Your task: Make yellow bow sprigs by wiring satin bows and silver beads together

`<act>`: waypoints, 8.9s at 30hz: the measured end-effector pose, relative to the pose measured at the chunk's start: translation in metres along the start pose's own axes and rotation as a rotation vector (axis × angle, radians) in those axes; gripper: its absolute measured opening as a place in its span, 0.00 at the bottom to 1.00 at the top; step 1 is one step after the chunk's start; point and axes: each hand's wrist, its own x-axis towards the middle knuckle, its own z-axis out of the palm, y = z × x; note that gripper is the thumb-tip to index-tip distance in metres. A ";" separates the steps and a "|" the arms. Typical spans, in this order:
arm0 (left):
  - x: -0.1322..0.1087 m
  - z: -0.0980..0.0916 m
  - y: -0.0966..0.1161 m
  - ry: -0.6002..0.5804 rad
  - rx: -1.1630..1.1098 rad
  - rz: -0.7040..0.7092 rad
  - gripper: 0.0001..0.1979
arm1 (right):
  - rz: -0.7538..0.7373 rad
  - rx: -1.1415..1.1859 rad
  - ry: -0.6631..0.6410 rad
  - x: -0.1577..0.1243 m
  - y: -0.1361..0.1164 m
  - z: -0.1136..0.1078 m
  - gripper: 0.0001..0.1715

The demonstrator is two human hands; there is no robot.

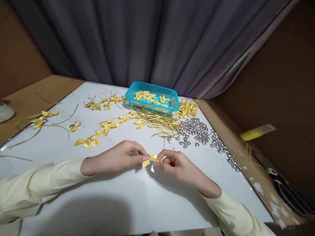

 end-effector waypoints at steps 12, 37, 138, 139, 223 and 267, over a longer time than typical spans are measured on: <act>0.000 -0.002 0.001 -0.052 0.028 0.047 0.12 | -0.315 -0.433 0.174 -0.005 0.007 0.006 0.09; -0.001 -0.004 -0.008 -0.273 -0.067 0.044 0.13 | -0.479 -0.500 -0.033 -0.006 0.013 0.007 0.04; -0.009 -0.005 0.000 -0.271 0.040 0.180 0.10 | -0.273 -0.330 -0.176 -0.006 0.000 -0.003 0.15; -0.008 -0.005 -0.001 -0.293 0.021 0.161 0.10 | -0.306 -0.376 -0.156 -0.007 0.000 -0.002 0.13; -0.007 0.006 -0.003 -0.268 -0.175 0.007 0.10 | -0.033 -0.204 -0.268 -0.006 -0.007 -0.014 0.17; 0.029 0.017 -0.056 -0.289 -1.104 -0.171 0.10 | -0.015 0.476 0.482 -0.033 0.001 -0.112 0.07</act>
